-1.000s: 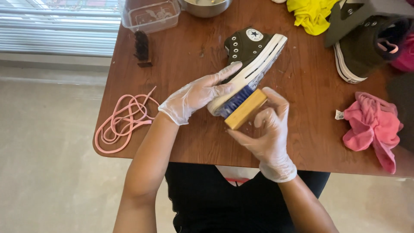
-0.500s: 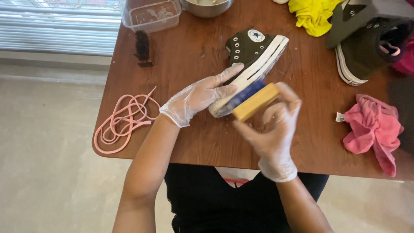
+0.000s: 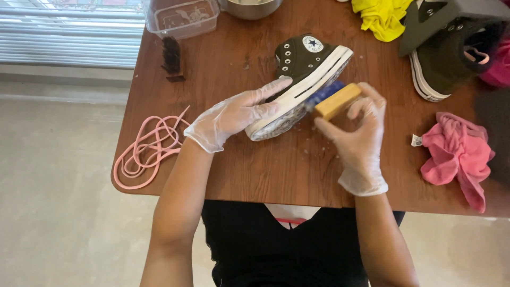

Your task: The person cleans a black high-top sneaker using a yellow sponge with a blue abrasive side. They scrub the white rubber toe cap, the side panels, and the midsole while wearing transparent gloves. The shoe is rotated to access different areas, and the person occasionally dips the sponge into a metal bowl of water.

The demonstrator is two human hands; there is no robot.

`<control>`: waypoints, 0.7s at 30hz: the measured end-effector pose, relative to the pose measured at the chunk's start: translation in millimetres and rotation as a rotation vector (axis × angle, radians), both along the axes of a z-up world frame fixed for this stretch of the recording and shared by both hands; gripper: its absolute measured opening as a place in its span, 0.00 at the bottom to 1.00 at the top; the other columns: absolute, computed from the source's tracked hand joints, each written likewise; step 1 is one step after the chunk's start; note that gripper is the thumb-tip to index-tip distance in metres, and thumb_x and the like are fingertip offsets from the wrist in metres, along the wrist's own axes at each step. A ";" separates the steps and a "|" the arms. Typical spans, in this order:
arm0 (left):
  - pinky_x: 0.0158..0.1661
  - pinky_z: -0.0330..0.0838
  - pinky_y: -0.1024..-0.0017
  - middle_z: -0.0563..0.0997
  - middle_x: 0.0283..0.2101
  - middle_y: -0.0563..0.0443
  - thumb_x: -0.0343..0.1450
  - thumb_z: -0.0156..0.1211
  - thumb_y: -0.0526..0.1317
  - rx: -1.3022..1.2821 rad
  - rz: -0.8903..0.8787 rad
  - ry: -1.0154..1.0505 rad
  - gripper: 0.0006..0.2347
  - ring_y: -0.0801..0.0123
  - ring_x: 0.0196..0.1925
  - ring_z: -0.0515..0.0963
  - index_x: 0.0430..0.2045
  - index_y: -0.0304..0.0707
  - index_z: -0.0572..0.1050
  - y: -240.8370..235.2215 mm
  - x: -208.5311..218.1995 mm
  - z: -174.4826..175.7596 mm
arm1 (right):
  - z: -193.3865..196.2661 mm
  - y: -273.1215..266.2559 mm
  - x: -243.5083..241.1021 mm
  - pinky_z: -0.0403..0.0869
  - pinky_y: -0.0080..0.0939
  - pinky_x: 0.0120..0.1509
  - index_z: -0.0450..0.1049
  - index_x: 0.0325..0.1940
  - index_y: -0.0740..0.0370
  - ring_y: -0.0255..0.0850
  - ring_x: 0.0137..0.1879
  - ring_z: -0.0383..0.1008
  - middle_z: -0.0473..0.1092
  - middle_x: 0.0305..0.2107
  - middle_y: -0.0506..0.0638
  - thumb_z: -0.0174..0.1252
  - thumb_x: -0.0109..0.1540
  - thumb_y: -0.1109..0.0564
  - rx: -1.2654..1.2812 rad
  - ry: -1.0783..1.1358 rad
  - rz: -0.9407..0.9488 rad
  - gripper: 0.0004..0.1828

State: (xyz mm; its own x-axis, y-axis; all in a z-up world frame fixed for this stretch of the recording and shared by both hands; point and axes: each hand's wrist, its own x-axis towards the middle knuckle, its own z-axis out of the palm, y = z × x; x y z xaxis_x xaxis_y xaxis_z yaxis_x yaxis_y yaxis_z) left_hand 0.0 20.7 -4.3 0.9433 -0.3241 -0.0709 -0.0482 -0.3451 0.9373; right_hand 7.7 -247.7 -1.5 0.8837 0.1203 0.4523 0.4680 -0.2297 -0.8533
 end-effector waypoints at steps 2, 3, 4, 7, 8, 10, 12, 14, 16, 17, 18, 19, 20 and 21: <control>0.71 0.51 0.59 0.60 0.74 0.58 0.76 0.54 0.52 0.009 -0.003 0.017 0.24 0.58 0.75 0.58 0.69 0.66 0.60 -4.5 -6.7 14.4 | 3.1 2.8 -4.7 0.62 0.47 0.73 0.53 0.34 0.60 0.53 0.68 0.61 0.56 0.63 0.62 0.80 0.50 0.62 0.011 0.019 0.010 0.35; 0.71 0.51 0.58 0.60 0.74 0.56 0.75 0.53 0.51 0.019 -0.007 0.033 0.24 0.55 0.75 0.58 0.69 0.63 0.60 -7.1 -8.0 22.3 | 5.1 3.9 -5.0 0.62 0.46 0.74 0.53 0.34 0.59 0.52 0.69 0.61 0.57 0.62 0.61 0.80 0.50 0.62 0.024 0.037 0.020 0.35; 0.71 0.51 0.58 0.60 0.74 0.56 0.75 0.53 0.51 0.019 -0.010 0.032 0.24 0.55 0.75 0.58 0.69 0.63 0.60 -8.1 -8.3 26.4 | 8.8 6.8 -8.1 0.62 0.46 0.74 0.53 0.34 0.59 0.52 0.69 0.61 0.57 0.62 0.61 0.80 0.50 0.62 0.023 0.037 0.016 0.35; 0.71 0.51 0.56 0.62 0.74 0.52 0.75 0.53 0.53 0.025 -0.001 0.061 0.25 0.53 0.75 0.58 0.69 0.63 0.60 -7.6 -10.9 29.5 | 8.9 8.4 -10.8 0.64 0.43 0.73 0.55 0.33 0.58 0.48 0.69 0.63 0.58 0.63 0.58 0.80 0.46 0.63 0.105 0.166 0.066 0.34; 0.71 0.51 0.57 0.61 0.74 0.54 0.75 0.53 0.52 0.021 -0.015 0.054 0.24 0.54 0.75 0.58 0.69 0.64 0.60 -5.2 -8.8 27.4 | 5.0 4.0 -3.0 0.64 0.42 0.73 0.54 0.34 0.58 0.48 0.70 0.61 0.55 0.64 0.58 0.80 0.49 0.63 0.111 0.147 0.026 0.34; 0.71 0.52 0.58 0.60 0.74 0.56 0.75 0.53 0.52 0.019 -0.028 0.042 0.24 0.55 0.75 0.57 0.69 0.65 0.60 -2.9 -9.0 31.7 | 2.0 3.1 1.0 0.65 0.41 0.73 0.54 0.35 0.59 0.49 0.70 0.60 0.53 0.65 0.58 0.80 0.52 0.62 0.118 0.123 -0.015 0.34; 0.71 0.51 0.55 0.60 0.74 0.50 0.75 0.52 0.52 0.008 -0.034 0.060 0.24 0.50 0.75 0.57 0.69 0.61 0.59 -4.3 -16.9 40.4 | 0.6 8.5 -11.1 0.67 0.38 0.70 0.57 0.32 0.56 0.44 0.66 0.65 0.60 0.62 0.52 0.82 0.42 0.60 0.127 0.269 0.095 0.35; 0.71 0.51 0.57 0.60 0.74 0.53 0.75 0.51 0.53 0.052 -0.026 0.070 0.24 0.53 0.75 0.57 0.69 0.64 0.60 2.4 -13.9 39.6 | 15.7 -0.4 -2.9 0.66 0.43 0.71 0.57 0.32 0.57 0.48 0.67 0.64 0.60 0.62 0.55 0.82 0.44 0.59 -0.013 0.179 0.078 0.35; 0.71 0.51 0.58 0.61 0.74 0.56 0.74 0.50 0.55 0.103 -0.010 0.067 0.24 0.57 0.75 0.58 0.68 0.67 0.60 9.0 -13.1 42.6 | 11.1 -18.8 26.4 0.64 0.47 0.71 0.56 0.32 0.58 0.53 0.68 0.63 0.59 0.62 0.57 0.82 0.45 0.58 -0.147 0.076 0.069 0.35; 0.71 0.51 0.58 0.61 0.74 0.54 0.75 0.50 0.54 0.083 -0.004 0.066 0.24 0.55 0.75 0.58 0.68 0.66 0.61 11.5 -14.5 44.9 | -1.3 -33.4 50.6 0.64 0.47 0.72 0.56 0.33 0.60 0.55 0.68 0.62 0.58 0.62 0.60 0.84 0.48 0.58 -0.179 -0.016 -0.013 0.36; 0.71 0.51 0.58 0.61 0.74 0.52 0.75 0.50 0.54 0.057 0.003 0.067 0.24 0.54 0.75 0.57 0.68 0.65 0.61 12.2 -16.3 45.6 | -13.5 -49.8 74.6 0.63 0.46 0.73 0.56 0.34 0.62 0.56 0.68 0.61 0.57 0.61 0.62 0.85 0.51 0.59 -0.217 -0.105 -0.092 0.37; 0.71 0.51 0.58 0.61 0.74 0.52 0.75 0.50 0.54 0.054 0.005 0.064 0.24 0.54 0.75 0.57 0.68 0.65 0.61 12.4 -16.3 43.3 | -12.6 -51.1 77.5 0.63 0.46 0.73 0.56 0.34 0.62 0.56 0.68 0.61 0.57 0.61 0.62 0.85 0.51 0.59 -0.219 -0.108 -0.090 0.37; 0.71 0.51 0.59 0.61 0.74 0.53 0.75 0.50 0.54 0.058 0.011 0.075 0.24 0.55 0.75 0.58 0.68 0.65 0.61 12.4 -14.8 41.4 | -11.5 -52.6 81.3 0.62 0.45 0.74 0.56 0.35 0.62 0.55 0.69 0.60 0.55 0.61 0.62 0.86 0.52 0.61 -0.177 -0.093 -0.113 0.37; 0.71 0.51 0.60 0.62 0.74 0.54 0.74 0.51 0.53 0.063 0.017 0.086 0.24 0.57 0.75 0.58 0.68 0.66 0.61 11.9 -12.7 39.4 | -10.6 -54.6 85.6 0.61 0.44 0.76 0.56 0.36 0.62 0.54 0.70 0.59 0.53 0.61 0.61 0.86 0.53 0.62 -0.136 -0.077 -0.137 0.37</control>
State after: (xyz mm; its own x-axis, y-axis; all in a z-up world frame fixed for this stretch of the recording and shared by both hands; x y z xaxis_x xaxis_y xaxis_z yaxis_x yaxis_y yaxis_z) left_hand -12.7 32.6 35.1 0.9381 -0.3009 -0.1716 0.0380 -0.4032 0.9143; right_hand 93.3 -302.3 -12.1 0.8592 0.0661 0.5073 0.4876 -0.4059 -0.7730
